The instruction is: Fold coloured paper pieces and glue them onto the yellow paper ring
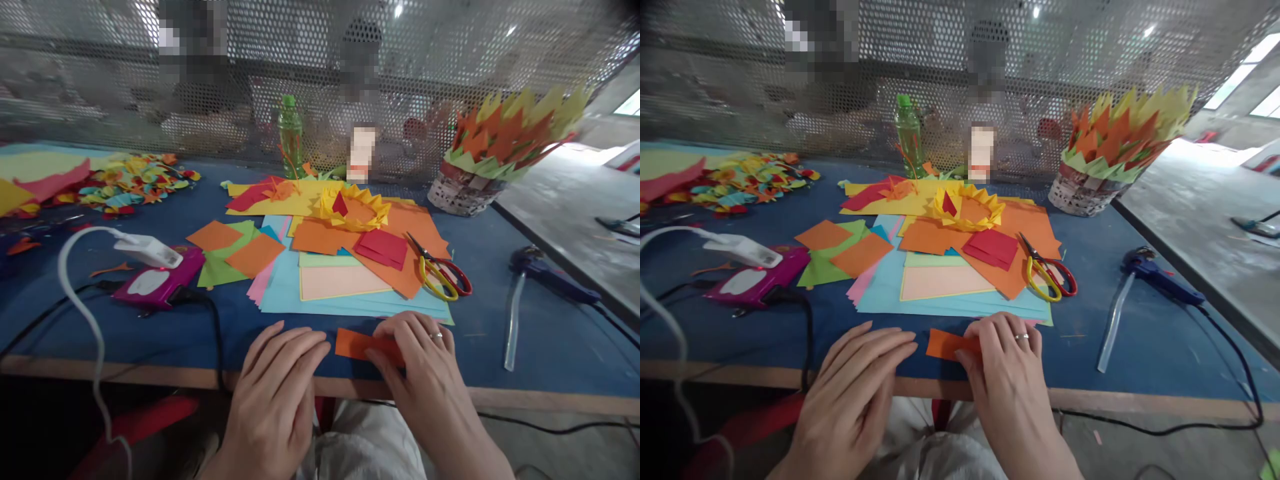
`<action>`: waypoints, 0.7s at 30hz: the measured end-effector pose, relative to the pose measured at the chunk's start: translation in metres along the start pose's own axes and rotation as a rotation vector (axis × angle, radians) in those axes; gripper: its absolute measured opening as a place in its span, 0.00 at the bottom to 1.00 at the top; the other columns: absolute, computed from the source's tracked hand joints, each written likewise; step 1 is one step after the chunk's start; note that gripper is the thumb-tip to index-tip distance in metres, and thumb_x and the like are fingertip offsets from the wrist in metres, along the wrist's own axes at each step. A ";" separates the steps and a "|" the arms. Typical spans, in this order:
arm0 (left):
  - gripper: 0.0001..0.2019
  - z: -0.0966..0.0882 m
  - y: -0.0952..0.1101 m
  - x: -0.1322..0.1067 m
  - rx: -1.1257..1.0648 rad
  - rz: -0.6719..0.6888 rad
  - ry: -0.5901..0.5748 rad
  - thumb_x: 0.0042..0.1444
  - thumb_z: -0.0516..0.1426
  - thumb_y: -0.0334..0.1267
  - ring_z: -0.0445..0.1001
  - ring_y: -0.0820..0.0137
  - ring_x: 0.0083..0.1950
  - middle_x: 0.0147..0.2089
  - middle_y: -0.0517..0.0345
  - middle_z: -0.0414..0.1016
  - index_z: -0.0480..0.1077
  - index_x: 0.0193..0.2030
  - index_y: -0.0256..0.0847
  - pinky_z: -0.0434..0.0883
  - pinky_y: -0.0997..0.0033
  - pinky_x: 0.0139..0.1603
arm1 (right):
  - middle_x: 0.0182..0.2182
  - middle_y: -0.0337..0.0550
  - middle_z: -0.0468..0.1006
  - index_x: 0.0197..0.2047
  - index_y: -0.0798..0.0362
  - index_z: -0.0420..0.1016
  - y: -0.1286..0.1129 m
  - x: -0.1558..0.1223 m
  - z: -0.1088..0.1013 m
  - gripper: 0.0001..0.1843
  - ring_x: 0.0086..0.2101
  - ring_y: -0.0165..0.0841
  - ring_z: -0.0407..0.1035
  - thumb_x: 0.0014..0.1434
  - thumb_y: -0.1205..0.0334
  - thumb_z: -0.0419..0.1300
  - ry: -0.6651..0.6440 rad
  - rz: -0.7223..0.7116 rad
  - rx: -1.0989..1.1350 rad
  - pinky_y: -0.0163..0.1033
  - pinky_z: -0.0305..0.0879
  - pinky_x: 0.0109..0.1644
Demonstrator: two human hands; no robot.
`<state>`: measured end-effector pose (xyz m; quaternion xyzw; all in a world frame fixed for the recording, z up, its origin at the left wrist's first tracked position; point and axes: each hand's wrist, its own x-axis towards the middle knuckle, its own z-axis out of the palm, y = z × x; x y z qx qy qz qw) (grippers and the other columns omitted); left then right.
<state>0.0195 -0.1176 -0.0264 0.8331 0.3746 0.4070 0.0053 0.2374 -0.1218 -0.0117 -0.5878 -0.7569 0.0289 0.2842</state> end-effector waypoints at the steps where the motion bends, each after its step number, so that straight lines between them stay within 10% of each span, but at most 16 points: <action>1: 0.21 0.000 0.001 0.002 -0.016 -0.022 -0.005 0.58 0.52 0.17 0.72 0.64 0.58 0.54 0.48 0.77 0.72 0.55 0.33 0.63 0.52 0.66 | 0.37 0.37 0.75 0.40 0.48 0.69 -0.001 0.000 0.000 0.07 0.41 0.39 0.65 0.62 0.67 0.62 0.011 -0.005 0.021 0.46 0.51 0.49; 13: 0.17 -0.008 0.005 0.011 -0.228 -0.203 -0.020 0.62 0.60 0.30 0.69 0.66 0.58 0.53 0.52 0.74 0.68 0.57 0.41 0.69 0.67 0.59 | 0.30 0.30 0.81 0.36 0.47 0.74 0.000 0.002 -0.009 0.07 0.41 0.33 0.74 0.63 0.70 0.62 0.187 -0.171 0.133 0.46 0.55 0.54; 21: 0.10 -0.011 -0.004 0.024 -0.482 -0.274 -0.133 0.67 0.52 0.29 0.75 0.71 0.40 0.36 0.59 0.78 0.75 0.41 0.43 0.72 0.71 0.42 | 0.31 0.31 0.82 0.36 0.46 0.75 -0.003 0.002 -0.011 0.08 0.42 0.33 0.73 0.64 0.69 0.60 0.171 -0.206 0.153 0.45 0.56 0.53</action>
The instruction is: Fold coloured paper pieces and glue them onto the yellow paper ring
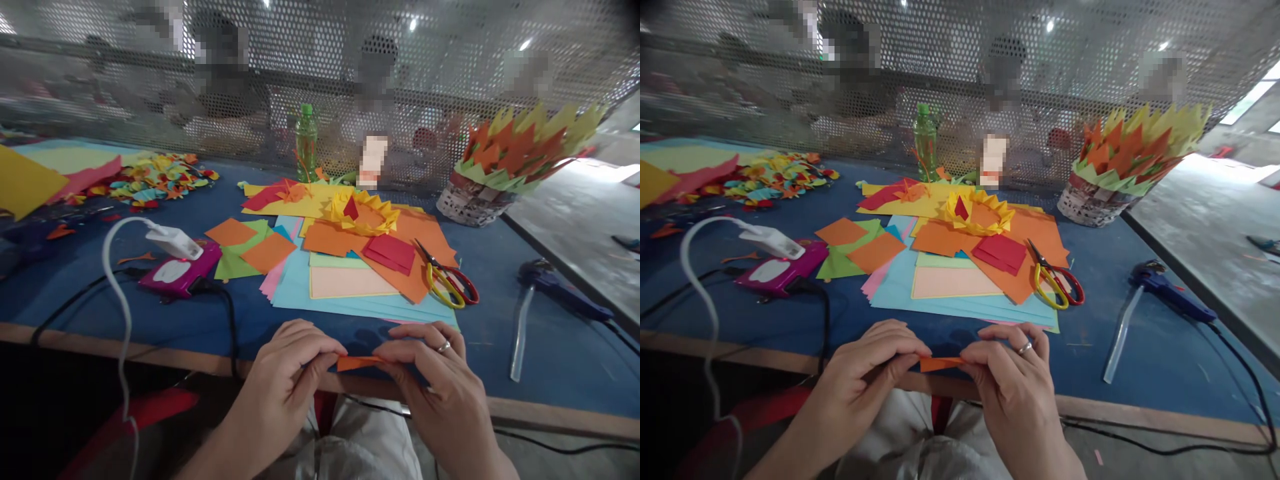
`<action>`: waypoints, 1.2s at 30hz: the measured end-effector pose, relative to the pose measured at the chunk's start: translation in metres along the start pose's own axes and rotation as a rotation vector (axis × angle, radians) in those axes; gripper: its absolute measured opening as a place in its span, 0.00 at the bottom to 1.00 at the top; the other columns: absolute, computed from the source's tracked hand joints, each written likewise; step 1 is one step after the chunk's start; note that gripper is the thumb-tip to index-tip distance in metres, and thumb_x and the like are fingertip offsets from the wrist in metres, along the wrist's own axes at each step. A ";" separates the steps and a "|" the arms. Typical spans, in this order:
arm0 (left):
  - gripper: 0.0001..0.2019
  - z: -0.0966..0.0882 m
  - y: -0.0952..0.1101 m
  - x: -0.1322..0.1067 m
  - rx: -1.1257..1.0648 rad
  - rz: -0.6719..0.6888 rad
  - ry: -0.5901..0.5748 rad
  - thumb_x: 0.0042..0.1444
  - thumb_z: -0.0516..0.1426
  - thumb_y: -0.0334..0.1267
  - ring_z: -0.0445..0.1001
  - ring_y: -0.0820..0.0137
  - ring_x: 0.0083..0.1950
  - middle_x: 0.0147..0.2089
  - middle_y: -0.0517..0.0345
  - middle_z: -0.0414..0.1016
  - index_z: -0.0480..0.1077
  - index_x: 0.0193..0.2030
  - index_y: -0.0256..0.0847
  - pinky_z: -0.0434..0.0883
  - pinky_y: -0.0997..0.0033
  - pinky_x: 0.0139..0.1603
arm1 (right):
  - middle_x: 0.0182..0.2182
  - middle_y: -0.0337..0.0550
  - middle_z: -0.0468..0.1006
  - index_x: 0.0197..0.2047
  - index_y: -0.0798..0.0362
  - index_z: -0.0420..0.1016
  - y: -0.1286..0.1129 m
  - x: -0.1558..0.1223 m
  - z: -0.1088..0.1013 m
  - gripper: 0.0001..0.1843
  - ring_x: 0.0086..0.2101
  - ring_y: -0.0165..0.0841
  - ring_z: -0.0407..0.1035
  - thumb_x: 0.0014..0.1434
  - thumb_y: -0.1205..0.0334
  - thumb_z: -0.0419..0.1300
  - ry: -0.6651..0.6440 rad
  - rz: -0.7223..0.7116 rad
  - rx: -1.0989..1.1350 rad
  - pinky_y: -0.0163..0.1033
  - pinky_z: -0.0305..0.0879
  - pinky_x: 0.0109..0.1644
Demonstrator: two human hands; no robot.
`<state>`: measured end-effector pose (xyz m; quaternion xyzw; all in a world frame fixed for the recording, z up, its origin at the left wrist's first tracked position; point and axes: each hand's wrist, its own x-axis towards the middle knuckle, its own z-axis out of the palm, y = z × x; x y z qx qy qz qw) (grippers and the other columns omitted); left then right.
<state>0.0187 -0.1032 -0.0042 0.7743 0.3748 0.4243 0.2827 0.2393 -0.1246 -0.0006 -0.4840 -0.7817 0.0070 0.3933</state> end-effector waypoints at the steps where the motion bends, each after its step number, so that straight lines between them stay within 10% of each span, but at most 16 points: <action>1: 0.10 0.000 0.001 0.000 -0.011 -0.017 -0.011 0.67 0.52 0.30 0.75 0.71 0.39 0.35 0.59 0.78 0.75 0.41 0.43 0.72 0.71 0.41 | 0.32 0.31 0.82 0.36 0.46 0.75 0.000 0.000 0.000 0.07 0.42 0.33 0.73 0.64 0.69 0.60 0.000 0.003 -0.003 0.44 0.56 0.53; 13: 0.08 -0.001 0.006 0.001 -0.073 -0.190 -0.112 0.62 0.56 0.31 0.76 0.71 0.40 0.38 0.61 0.78 0.76 0.41 0.46 0.72 0.74 0.39 | 0.31 0.32 0.81 0.37 0.47 0.74 0.004 -0.002 0.002 0.07 0.42 0.34 0.72 0.65 0.70 0.61 -0.006 -0.028 0.033 0.46 0.56 0.52; 20: 0.08 0.013 0.002 0.010 0.175 -0.038 0.074 0.57 0.56 0.25 0.75 0.70 0.39 0.35 0.62 0.77 0.72 0.36 0.43 0.71 0.70 0.41 | 0.55 0.47 0.73 0.55 0.43 0.74 -0.004 -0.005 0.007 0.20 0.55 0.42 0.66 0.64 0.72 0.59 0.061 -0.114 -0.141 0.54 0.56 0.58; 27: 0.09 0.023 -0.001 0.006 0.271 -0.053 0.126 0.61 0.57 0.29 0.75 0.68 0.42 0.37 0.61 0.77 0.71 0.47 0.44 0.71 0.66 0.45 | 0.35 0.39 0.80 0.36 0.45 0.79 -0.009 -0.009 0.011 0.12 0.47 0.36 0.68 0.65 0.71 0.58 0.126 -0.145 -0.126 0.46 0.57 0.54; 36: 0.17 0.027 0.000 0.002 0.489 0.067 0.138 0.62 0.56 0.25 0.71 0.62 0.53 0.51 0.50 0.75 0.69 0.57 0.38 0.67 0.57 0.56 | 0.37 0.31 0.85 0.38 0.48 0.76 -0.004 -0.016 0.011 0.09 0.40 0.31 0.76 0.66 0.70 0.57 -0.037 -0.146 -0.075 0.42 0.55 0.51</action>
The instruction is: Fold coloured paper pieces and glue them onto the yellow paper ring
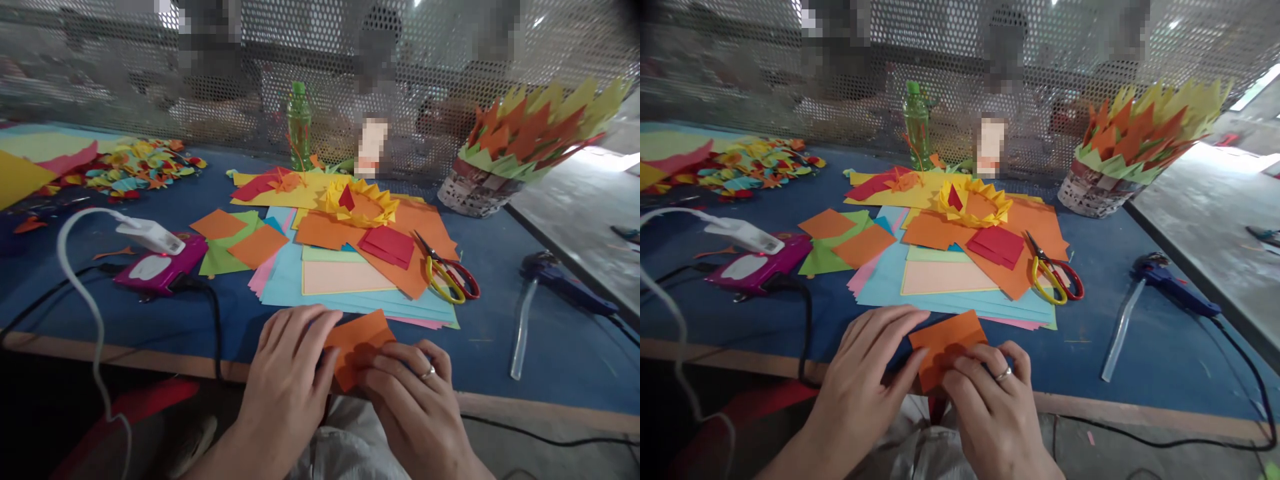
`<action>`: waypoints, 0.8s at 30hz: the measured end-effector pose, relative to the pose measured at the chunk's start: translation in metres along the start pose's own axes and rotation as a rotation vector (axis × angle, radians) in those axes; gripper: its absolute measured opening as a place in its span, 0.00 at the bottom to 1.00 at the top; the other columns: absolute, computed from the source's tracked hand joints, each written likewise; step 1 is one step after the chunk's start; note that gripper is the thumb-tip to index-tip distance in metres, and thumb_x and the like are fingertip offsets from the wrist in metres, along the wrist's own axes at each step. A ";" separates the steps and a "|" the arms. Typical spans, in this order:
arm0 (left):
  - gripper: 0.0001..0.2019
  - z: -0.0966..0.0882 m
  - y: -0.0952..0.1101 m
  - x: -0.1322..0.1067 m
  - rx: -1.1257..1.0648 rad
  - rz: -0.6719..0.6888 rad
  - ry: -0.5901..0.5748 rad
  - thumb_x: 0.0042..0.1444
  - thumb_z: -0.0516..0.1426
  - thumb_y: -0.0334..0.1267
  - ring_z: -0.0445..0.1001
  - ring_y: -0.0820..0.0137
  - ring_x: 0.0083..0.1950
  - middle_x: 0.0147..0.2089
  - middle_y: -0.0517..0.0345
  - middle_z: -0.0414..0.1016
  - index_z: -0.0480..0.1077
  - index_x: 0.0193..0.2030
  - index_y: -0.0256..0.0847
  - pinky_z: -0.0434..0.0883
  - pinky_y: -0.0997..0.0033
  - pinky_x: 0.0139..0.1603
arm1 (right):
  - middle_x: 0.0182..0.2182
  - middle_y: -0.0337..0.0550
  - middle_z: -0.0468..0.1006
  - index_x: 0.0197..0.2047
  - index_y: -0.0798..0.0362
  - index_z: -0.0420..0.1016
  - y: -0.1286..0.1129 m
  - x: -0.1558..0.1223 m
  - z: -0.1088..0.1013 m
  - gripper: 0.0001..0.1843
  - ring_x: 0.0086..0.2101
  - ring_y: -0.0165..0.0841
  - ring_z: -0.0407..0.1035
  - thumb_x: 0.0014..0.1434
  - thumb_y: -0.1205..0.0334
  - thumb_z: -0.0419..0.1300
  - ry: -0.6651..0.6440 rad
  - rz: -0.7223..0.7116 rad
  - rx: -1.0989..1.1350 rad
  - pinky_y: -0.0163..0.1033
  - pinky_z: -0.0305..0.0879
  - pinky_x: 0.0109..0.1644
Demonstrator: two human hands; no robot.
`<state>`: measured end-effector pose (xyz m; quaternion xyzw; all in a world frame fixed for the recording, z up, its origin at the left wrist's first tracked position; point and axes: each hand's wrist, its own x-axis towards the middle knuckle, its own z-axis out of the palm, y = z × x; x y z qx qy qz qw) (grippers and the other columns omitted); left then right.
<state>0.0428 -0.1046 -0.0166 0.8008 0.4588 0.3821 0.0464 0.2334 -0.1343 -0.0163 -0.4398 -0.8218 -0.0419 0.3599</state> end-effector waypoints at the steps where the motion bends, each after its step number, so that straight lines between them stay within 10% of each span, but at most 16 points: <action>1: 0.18 -0.002 0.001 -0.001 0.011 0.036 -0.012 0.62 0.55 0.24 0.69 0.62 0.57 0.55 0.49 0.73 0.69 0.58 0.38 0.66 0.56 0.59 | 0.37 0.31 0.85 0.38 0.48 0.76 0.000 0.000 0.000 0.09 0.40 0.30 0.76 0.66 0.70 0.57 0.011 0.013 0.008 0.42 0.56 0.50; 7: 0.18 -0.008 -0.005 -0.016 -0.105 0.263 -0.087 0.65 0.49 0.23 0.70 0.68 0.60 0.53 0.54 0.78 0.74 0.54 0.36 0.63 0.65 0.67 | 0.38 0.31 0.85 0.37 0.48 0.75 -0.001 0.000 0.000 0.08 0.39 0.30 0.76 0.62 0.72 0.59 0.000 0.059 0.060 0.41 0.56 0.51; 24: 0.16 -0.003 -0.024 -0.034 -0.109 0.275 -0.033 0.62 0.55 0.23 0.72 0.65 0.59 0.54 0.53 0.80 0.75 0.55 0.33 0.61 0.58 0.67 | 0.36 0.37 0.77 0.37 0.46 0.75 0.004 -0.002 0.001 0.04 0.39 0.34 0.67 0.61 0.66 0.65 -0.179 0.222 0.103 0.41 0.57 0.44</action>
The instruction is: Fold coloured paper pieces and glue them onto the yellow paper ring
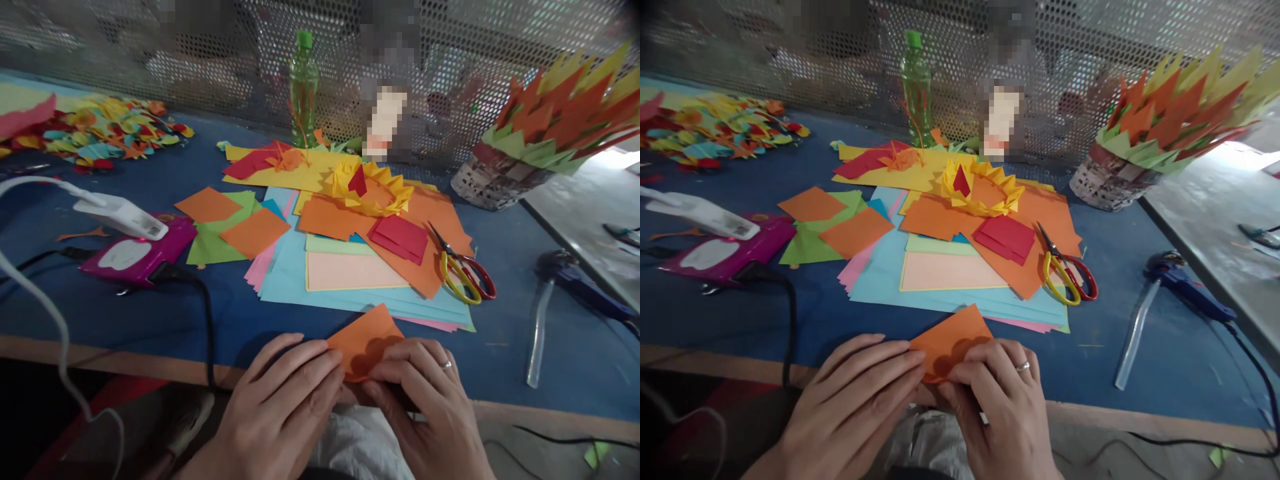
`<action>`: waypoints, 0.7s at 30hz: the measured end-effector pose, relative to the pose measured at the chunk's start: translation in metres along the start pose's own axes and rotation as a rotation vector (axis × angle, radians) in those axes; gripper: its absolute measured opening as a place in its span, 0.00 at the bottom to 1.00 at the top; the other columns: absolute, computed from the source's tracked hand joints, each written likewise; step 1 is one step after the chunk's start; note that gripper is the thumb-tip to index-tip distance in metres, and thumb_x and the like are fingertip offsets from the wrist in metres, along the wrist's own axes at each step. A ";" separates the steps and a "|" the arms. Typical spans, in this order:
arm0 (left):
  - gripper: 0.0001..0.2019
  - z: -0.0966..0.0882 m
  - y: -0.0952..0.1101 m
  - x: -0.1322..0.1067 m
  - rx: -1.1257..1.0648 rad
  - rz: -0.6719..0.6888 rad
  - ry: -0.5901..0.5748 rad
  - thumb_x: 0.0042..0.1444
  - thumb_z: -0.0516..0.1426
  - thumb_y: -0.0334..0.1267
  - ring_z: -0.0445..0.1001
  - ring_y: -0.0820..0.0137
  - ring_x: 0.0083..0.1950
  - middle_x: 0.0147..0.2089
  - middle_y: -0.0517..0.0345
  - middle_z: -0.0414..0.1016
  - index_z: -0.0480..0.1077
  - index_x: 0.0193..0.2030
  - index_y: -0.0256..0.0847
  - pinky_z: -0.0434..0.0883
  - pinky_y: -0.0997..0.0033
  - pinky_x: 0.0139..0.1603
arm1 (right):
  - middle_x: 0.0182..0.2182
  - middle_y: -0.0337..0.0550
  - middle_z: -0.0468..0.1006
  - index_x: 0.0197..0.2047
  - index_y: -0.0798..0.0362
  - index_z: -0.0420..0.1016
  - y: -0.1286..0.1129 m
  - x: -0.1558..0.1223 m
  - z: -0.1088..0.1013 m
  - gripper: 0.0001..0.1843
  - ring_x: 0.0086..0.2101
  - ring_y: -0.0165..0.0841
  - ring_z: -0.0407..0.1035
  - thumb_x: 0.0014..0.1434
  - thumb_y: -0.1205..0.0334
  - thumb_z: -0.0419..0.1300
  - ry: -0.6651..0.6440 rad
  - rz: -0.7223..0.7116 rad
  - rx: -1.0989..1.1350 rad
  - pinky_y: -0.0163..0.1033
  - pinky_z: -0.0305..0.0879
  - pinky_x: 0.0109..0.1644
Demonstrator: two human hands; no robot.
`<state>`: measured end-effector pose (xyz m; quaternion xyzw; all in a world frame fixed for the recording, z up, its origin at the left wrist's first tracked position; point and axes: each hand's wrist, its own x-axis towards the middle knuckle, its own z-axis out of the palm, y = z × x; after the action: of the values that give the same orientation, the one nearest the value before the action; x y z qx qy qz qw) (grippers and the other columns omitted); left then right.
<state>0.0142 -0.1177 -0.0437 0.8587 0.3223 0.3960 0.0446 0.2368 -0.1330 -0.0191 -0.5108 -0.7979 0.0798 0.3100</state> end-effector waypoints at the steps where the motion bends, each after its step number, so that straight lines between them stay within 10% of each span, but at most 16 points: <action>1: 0.16 0.001 0.000 0.001 0.010 -0.003 0.005 0.62 0.55 0.23 0.72 0.65 0.59 0.54 0.53 0.80 0.75 0.55 0.33 0.61 0.58 0.67 | 0.35 0.37 0.77 0.38 0.46 0.75 0.000 0.000 0.001 0.04 0.39 0.34 0.67 0.61 0.66 0.65 0.013 0.001 -0.005 0.41 0.57 0.45; 21: 0.10 0.001 0.001 0.002 0.096 -0.018 -0.011 0.66 0.57 0.30 0.77 0.71 0.55 0.51 0.57 0.82 0.79 0.48 0.35 0.66 0.65 0.66 | 0.31 0.40 0.72 0.33 0.49 0.67 -0.005 0.015 -0.001 0.07 0.34 0.34 0.66 0.61 0.65 0.62 -0.097 0.044 -0.147 0.39 0.60 0.38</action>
<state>0.0162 -0.1168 -0.0426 0.8591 0.3482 0.3749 0.0087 0.2292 -0.1230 -0.0094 -0.5451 -0.8043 0.0521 0.2309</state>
